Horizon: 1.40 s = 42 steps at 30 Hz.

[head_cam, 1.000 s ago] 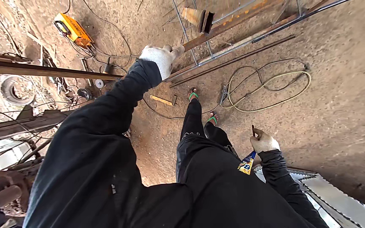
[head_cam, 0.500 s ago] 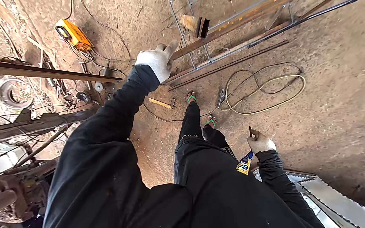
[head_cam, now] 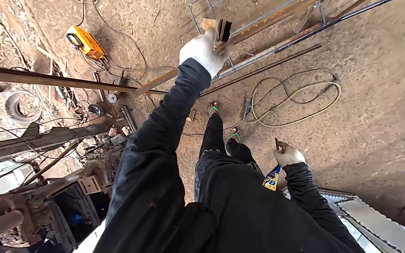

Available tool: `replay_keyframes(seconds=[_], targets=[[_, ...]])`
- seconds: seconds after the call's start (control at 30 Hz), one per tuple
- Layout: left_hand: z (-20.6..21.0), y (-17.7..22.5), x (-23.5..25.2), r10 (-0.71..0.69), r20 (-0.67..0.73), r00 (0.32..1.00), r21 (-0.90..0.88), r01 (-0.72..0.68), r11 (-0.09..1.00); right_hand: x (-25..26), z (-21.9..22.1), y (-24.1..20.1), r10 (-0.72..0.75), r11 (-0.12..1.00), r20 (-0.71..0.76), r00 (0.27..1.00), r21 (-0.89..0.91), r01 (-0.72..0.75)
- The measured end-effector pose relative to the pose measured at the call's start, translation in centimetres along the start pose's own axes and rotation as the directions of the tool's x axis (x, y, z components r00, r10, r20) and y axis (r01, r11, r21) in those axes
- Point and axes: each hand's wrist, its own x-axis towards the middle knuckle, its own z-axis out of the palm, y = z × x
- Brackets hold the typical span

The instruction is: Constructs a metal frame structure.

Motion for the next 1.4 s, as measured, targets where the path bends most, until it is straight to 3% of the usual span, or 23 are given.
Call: replay_keyframes(seconds=[0.17, 0.4, 0.67, 0.8, 0.9, 0.97, 1.03, 1.13, 1.23, 1.33, 1.4], targets=[[1.1, 1.1, 2.6, -0.027, 0.001, 1.000, -0.054, 0.027, 0.998, 0.0, 0.3, 1.0, 0.030, 0.999, 0.003, 1.000, 0.011, -0.030], [2.6, -1.4, 4.9, -0.049, 0.054, 0.997, -0.070, 0.053, 0.996, 0.2, 0.6, 2.1, 0.064, 0.998, 0.017, 0.998, 0.008, -0.064], [1.7, -0.5, 6.2, -0.098, 0.113, 0.989, 0.007, 0.098, 0.995, 2.1, 0.2, 0.8, 0.038, 0.999, 0.058, 0.998, -0.024, -0.036], [1.4, -0.6, 4.4, -0.071, 0.094, 0.993, -0.059, 0.077, 0.995, 2.8, -0.4, 0.8, -0.001, 0.999, 0.037, 0.999, 0.036, 0.000], [3.2, -0.3, -0.3, 0.103, 0.096, 0.990, -0.255, -0.076, 0.964, 3.5, 0.3, 3.8, 0.004, 0.981, 0.030, 1.000, 0.192, -0.010], [7.5, 0.2, -4.1, 0.137, 0.176, 0.975, -0.466, -0.040, 0.884, 4.5, 1.6, 6.4, 0.029, 0.963, 0.044, 0.999, 0.268, -0.040], [14.4, 0.2, -7.5, 0.067, 0.360, 0.930, -0.615, 0.183, 0.767, 6.9, 3.3, 8.1, 0.054, 0.949, 0.063, 0.997, 0.307, -0.071], [28.2, -0.5, -10.0, -0.072, 0.705, 0.705, -0.535, 0.596, 0.599, 13.0, 7.8, 10.5, 0.103, 0.932, 0.117, 0.988, 0.336, -0.137], [42.3, -1.3, -8.3, -0.089, 0.846, 0.525, -0.422, 0.763, 0.490, 23.1, 14.1, 11.5, 0.173, 0.913, 0.171, 0.970, 0.342, -0.223], [57.5, -2.1, -3.0, -0.082, 0.857, 0.509, -0.400, 0.756, 0.519, 35.4, 20.6, 12.1, 0.169, 0.919, 0.186, 0.968, 0.325, -0.223], [64.7, -1.8, 1.9, -0.087, 0.839, 0.537, -0.310, 0.604, 0.735, 42.1, 23.0, 11.8, 0.114, 0.961, 0.220, 0.969, 0.222, -0.163]])
